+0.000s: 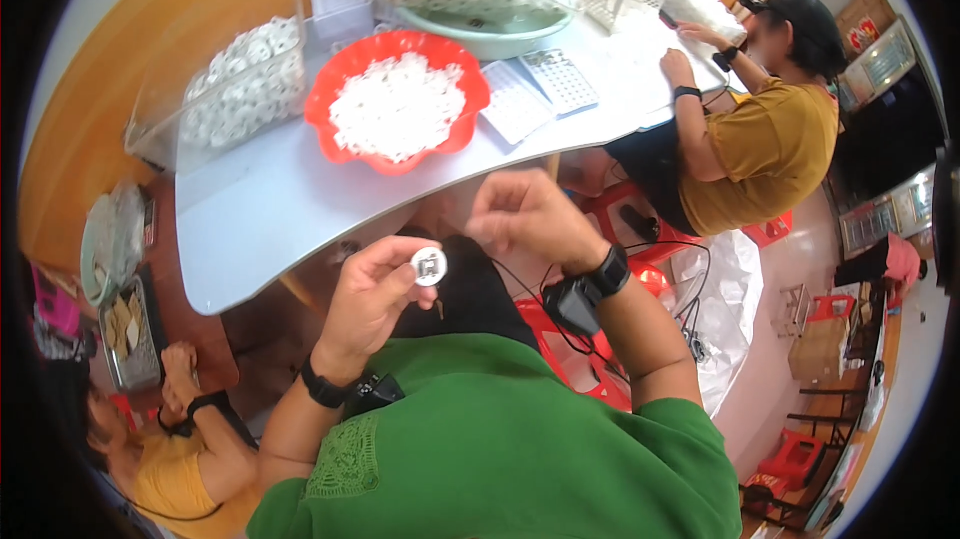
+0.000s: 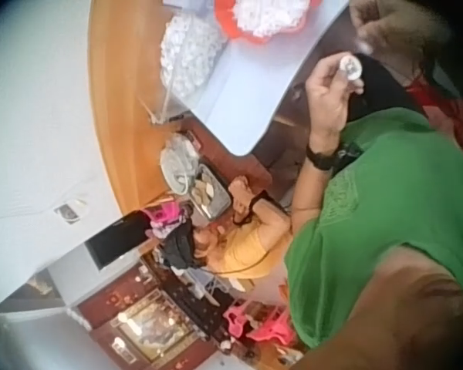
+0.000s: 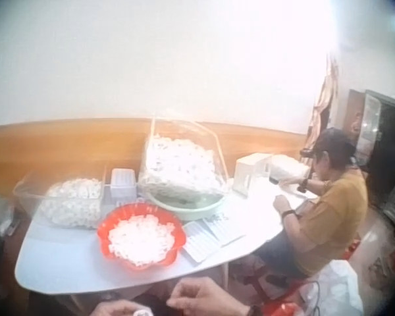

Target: The recorder is assembling small plastic and metal components at a workstation.

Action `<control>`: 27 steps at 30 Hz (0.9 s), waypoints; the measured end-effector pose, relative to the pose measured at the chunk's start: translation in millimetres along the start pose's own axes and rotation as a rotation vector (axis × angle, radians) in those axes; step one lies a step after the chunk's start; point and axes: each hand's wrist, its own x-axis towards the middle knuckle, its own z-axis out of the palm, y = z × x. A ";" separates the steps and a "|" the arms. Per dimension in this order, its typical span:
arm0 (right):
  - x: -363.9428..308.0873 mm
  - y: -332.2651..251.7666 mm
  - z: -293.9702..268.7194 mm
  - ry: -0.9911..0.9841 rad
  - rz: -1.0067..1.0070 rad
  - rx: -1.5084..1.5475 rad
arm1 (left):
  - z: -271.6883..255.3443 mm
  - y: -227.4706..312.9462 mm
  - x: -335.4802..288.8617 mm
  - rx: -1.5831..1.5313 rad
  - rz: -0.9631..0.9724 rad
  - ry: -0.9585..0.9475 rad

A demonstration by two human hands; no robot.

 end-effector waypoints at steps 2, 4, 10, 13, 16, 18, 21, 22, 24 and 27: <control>8.9 -9.3 -39.0 0.186 -0.033 -0.207 | -7.6 -1.3 6.1 -0.030 -0.003 -0.025; 30.8 -2.1 -90.5 0.407 -0.123 -0.416 | -11.6 -1.9 11.3 -0.036 0.014 0.039; 84.6 -2.2 -212.7 0.710 -0.233 -1.320 | -24.8 -3.4 31.4 -0.052 0.010 0.050; 108.5 -4.3 -236.2 0.689 -0.156 -1.419 | -29.1 -2.1 40.8 -0.110 -0.040 0.038; 128.7 -7.3 -248.3 0.575 -0.072 -1.506 | -35.2 -4.2 50.0 -0.029 -0.046 0.041; 139.0 0.1 -258.0 0.556 -0.061 -1.493 | -37.7 -4.8 55.4 -0.063 -0.060 0.037; 146.9 5.9 -261.9 0.566 -0.071 -1.439 | -40.7 -5.6 57.0 -0.099 -0.067 0.036; 148.6 4.9 -261.5 0.563 -0.080 -1.420 | -41.5 -5.8 58.1 -0.101 -0.061 0.030; 151.6 9.6 -268.3 0.568 -0.098 -1.386 | -40.5 -5.5 60.6 -0.070 -0.073 0.047; 151.3 9.7 -278.3 0.520 -0.170 -1.409 | -40.4 -2.8 63.0 -0.095 -0.114 0.044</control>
